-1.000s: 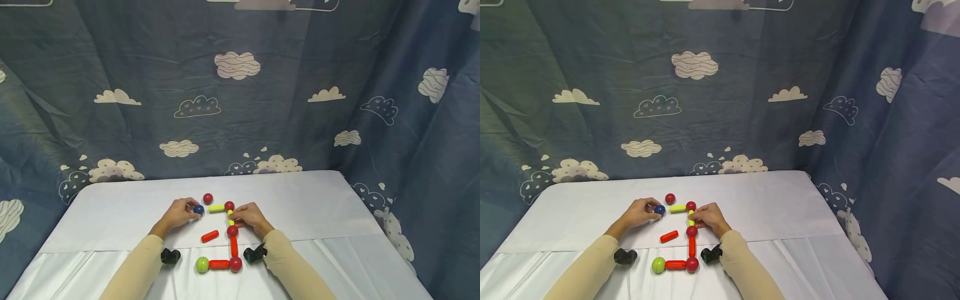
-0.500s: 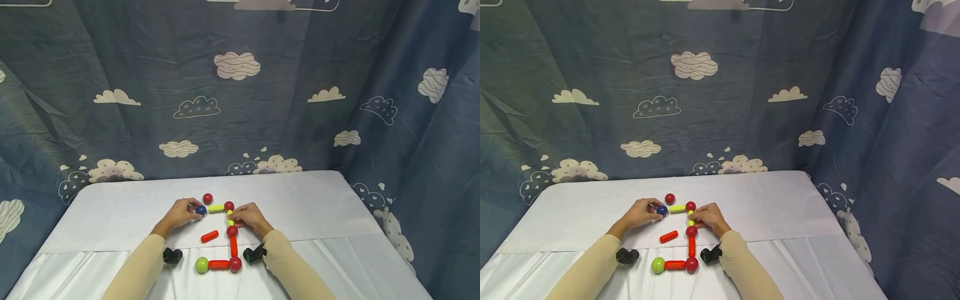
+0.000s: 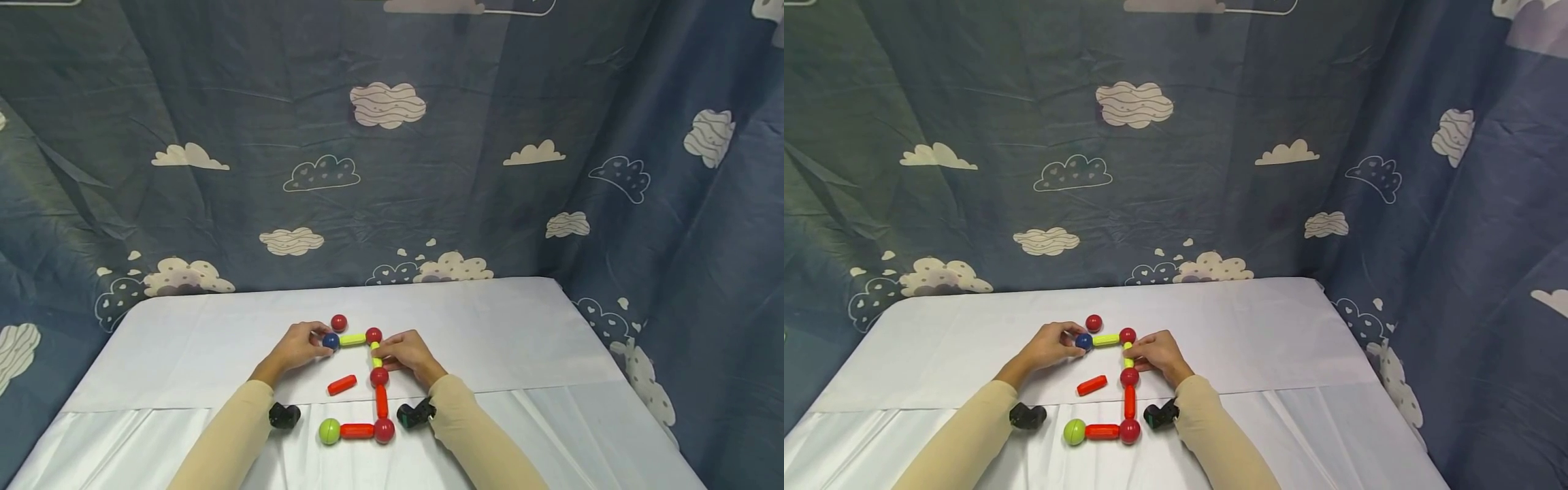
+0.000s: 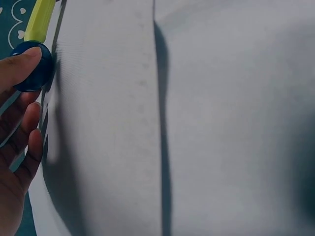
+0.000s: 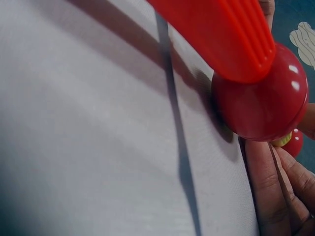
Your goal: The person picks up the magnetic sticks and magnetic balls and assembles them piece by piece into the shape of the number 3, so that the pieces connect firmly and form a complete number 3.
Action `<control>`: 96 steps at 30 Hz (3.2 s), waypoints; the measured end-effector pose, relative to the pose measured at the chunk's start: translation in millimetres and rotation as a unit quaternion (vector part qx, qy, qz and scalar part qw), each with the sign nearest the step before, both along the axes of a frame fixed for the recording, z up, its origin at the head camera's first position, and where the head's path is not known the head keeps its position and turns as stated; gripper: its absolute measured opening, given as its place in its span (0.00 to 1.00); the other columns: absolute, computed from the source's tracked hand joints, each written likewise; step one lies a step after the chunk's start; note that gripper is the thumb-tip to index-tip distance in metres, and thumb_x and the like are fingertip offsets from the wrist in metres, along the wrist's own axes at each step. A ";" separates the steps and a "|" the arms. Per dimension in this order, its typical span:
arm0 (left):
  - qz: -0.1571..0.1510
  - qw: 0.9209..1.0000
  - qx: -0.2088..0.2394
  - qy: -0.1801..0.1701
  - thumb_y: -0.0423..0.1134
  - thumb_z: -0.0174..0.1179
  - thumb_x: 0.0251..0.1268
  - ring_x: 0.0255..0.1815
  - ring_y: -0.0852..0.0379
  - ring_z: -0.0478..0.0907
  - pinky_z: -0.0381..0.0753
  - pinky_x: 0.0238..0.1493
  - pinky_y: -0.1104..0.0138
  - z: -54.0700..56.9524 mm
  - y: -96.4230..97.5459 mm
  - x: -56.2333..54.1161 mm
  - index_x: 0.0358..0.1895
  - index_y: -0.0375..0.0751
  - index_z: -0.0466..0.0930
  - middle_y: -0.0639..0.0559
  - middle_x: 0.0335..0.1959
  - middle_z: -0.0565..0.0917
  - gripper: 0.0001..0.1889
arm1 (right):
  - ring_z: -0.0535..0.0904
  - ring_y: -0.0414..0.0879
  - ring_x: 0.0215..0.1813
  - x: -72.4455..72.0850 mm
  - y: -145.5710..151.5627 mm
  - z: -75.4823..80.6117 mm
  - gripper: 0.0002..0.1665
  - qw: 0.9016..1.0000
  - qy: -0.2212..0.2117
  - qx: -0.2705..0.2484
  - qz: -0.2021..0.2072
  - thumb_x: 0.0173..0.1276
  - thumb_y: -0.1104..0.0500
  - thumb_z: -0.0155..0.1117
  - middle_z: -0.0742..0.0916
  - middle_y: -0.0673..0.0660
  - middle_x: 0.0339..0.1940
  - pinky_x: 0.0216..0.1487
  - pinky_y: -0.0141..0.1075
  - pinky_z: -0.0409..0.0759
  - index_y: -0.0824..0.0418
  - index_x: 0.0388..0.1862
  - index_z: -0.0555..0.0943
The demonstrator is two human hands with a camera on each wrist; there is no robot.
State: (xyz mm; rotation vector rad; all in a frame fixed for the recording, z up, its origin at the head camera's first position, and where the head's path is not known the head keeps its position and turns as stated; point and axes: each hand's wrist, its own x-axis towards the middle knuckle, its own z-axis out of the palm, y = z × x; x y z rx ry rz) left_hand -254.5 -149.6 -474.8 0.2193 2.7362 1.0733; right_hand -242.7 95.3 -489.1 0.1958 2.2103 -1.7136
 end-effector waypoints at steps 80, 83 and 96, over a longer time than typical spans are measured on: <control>-0.158 0.987 -0.010 0.007 0.35 0.71 0.53 0.30 0.60 0.72 0.72 0.33 0.68 11.0 32.1 55.1 0.39 0.45 0.85 0.60 0.27 0.80 0.10 | 0.83 0.41 0.25 0.2 -1.0 -1.6 0.14 1.000 0.000 -0.009 -0.008 0.53 0.63 0.76 0.87 0.55 0.26 0.28 0.34 0.82 0.69 0.37 0.85; -0.154 0.988 0.000 0.010 0.35 0.70 0.54 0.31 0.60 0.73 0.73 0.34 0.69 10.4 33.0 54.8 0.41 0.44 0.85 0.59 0.30 0.81 0.10 | 0.83 0.41 0.25 0.4 -0.7 -0.8 0.13 1.000 0.003 -0.006 -0.009 0.52 0.63 0.75 0.87 0.55 0.26 0.28 0.33 0.81 0.69 0.36 0.85; -0.150 0.989 0.009 0.016 0.34 0.69 0.54 0.32 0.59 0.73 0.73 0.36 0.67 7.8 37.5 56.5 0.41 0.44 0.86 0.56 0.32 0.82 0.10 | 0.82 0.39 0.24 0.8 -1.4 -0.7 0.13 1.000 0.005 0.000 -0.006 0.53 0.63 0.76 0.86 0.54 0.25 0.27 0.32 0.81 0.69 0.36 0.86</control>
